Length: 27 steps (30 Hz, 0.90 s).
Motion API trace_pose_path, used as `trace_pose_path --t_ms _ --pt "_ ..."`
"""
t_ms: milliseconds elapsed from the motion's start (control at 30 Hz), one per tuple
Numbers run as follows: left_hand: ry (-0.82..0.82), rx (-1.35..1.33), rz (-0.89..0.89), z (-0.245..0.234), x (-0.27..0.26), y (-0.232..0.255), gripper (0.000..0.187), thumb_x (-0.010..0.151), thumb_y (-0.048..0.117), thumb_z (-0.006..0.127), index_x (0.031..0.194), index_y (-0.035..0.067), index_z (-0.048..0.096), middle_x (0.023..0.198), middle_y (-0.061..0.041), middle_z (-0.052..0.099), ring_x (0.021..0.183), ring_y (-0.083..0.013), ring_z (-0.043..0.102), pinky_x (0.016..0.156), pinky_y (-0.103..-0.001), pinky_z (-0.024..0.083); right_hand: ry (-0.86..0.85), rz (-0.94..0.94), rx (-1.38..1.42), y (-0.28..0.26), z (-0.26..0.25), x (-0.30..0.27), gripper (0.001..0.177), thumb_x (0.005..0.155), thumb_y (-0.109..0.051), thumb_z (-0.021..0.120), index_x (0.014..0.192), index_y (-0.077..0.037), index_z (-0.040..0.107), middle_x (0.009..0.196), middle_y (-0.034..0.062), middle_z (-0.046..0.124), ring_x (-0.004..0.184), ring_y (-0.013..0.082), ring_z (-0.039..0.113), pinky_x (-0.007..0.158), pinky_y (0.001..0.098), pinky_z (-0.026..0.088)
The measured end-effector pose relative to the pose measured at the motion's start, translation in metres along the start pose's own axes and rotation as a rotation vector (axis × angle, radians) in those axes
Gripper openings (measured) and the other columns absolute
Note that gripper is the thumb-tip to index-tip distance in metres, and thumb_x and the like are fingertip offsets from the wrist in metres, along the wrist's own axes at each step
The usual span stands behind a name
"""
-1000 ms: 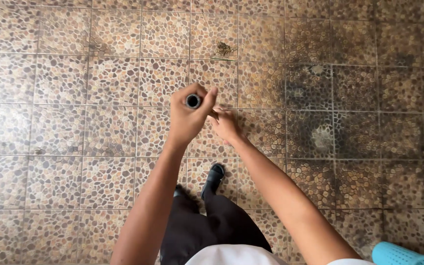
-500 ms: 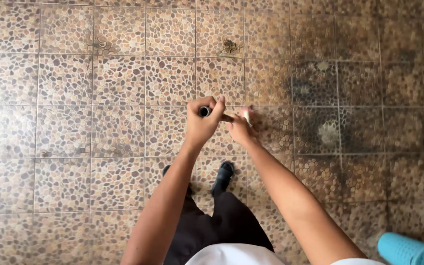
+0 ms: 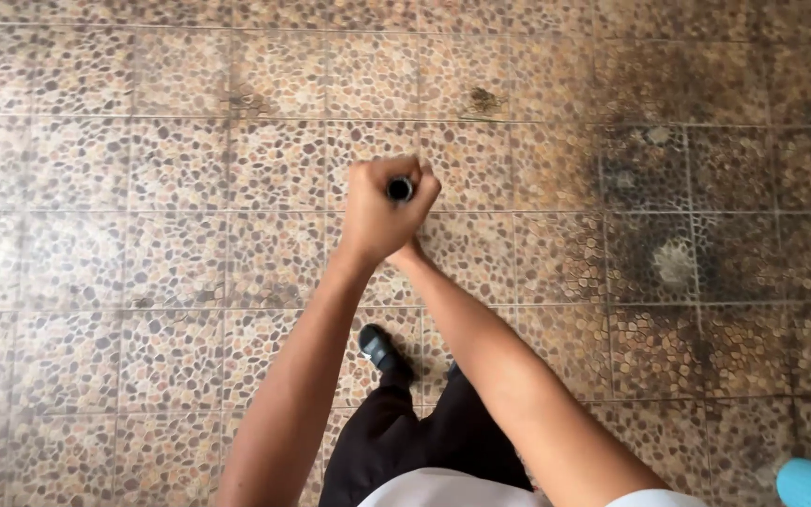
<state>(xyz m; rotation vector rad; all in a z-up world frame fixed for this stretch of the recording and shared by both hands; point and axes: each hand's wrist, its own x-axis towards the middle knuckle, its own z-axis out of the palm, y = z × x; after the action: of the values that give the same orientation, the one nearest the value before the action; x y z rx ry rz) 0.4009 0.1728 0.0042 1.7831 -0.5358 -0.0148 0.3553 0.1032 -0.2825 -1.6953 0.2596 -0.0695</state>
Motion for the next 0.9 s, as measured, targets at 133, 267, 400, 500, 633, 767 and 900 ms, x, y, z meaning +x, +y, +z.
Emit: trace_pose_path --t_ms 133,267,400,500,633,767,900 --pt "0.066 0.044 0.003 -0.024 0.007 -0.004 0.029 0.091 0.010 0.073 0.067 0.002 0.060 0.055 -0.003 0.054 0.052 -0.0037 0.047 0.049 -0.024 0.039 -0.145 0.341 -0.107 -0.130 0.007 0.004 0.026 0.104 -0.018 0.060 0.122 0.001 0.058 0.116 0.0232 0.063 0.106 0.0300 0.062 0.090 0.0459 0.051" --pt "0.079 -0.052 -0.048 -0.036 0.007 -0.007 0.037 0.099 0.015 0.072 0.066 0.003 0.061 0.055 0.002 0.055 0.051 -0.0032 0.045 0.048 -0.025 0.032 -0.251 0.695 -0.222 -0.213 -0.013 -0.003 0.031 0.112 -0.022 0.049 0.118 0.005 0.063 0.108 0.0349 0.068 0.095 0.0457 0.067 0.084 0.0581 0.052" --pt "0.076 -0.109 -0.046 -0.026 0.008 -0.019 0.039 0.101 0.017 0.072 0.067 0.002 0.059 0.056 0.002 0.054 0.053 -0.0034 0.044 0.049 -0.024 0.031 -0.161 0.650 -0.194 -0.099 -0.038 0.012 0.018 0.107 -0.013 0.048 0.113 -0.002 0.060 0.103 0.0306 0.065 0.082 0.0451 0.068 0.077 0.0623 0.051" --pt "0.066 -0.262 -0.090 -0.005 0.015 -0.037 0.039 0.102 0.020 0.072 0.069 0.003 0.060 0.060 0.003 0.055 0.057 -0.0024 0.047 0.050 -0.023 0.034 0.040 -0.062 -0.518 -0.034 -0.071 0.028 0.027 0.095 -0.010 0.061 0.120 -0.001 0.063 0.113 0.0199 0.067 0.101 0.0310 0.063 0.085 0.0481 0.055" --pt "-0.023 -0.237 -0.110 0.039 0.019 -0.068 0.037 0.102 0.023 0.071 0.071 0.005 0.065 0.063 0.003 0.058 0.055 -0.0059 0.048 0.051 -0.025 0.033 0.179 -0.168 -0.887 -0.002 -0.117 0.037 0.009 0.087 -0.009 0.065 0.094 -0.007 0.070 0.102 0.0174 0.066 0.103 0.0389 0.063 0.090 0.0543 0.052" --pt "-0.070 -0.274 -0.037 0.076 0.024 -0.068 0.032 0.102 0.026 0.071 0.077 0.006 0.070 0.070 0.000 0.063 0.065 -0.0085 0.054 0.060 -0.026 0.041 0.106 0.499 -0.828 -0.045 -0.161 0.037 0.016 0.105 -0.014 0.053 0.102 -0.002 0.063 0.110 0.0169 0.063 0.093 0.0353 0.069 0.075 0.0488 0.063" --pt "-0.095 -0.358 -0.064 0.122 0.033 -0.074 0.032 0.101 0.028 0.071 0.077 0.007 0.069 0.072 0.000 0.067 0.068 -0.0080 0.059 0.063 -0.026 0.046 0.187 0.143 -0.741 0.031 -0.226 0.052 0.012 0.095 -0.007 0.059 0.106 -0.006 0.065 0.104 0.0170 0.070 0.097 0.0372 0.068 0.086 0.0478 0.055"
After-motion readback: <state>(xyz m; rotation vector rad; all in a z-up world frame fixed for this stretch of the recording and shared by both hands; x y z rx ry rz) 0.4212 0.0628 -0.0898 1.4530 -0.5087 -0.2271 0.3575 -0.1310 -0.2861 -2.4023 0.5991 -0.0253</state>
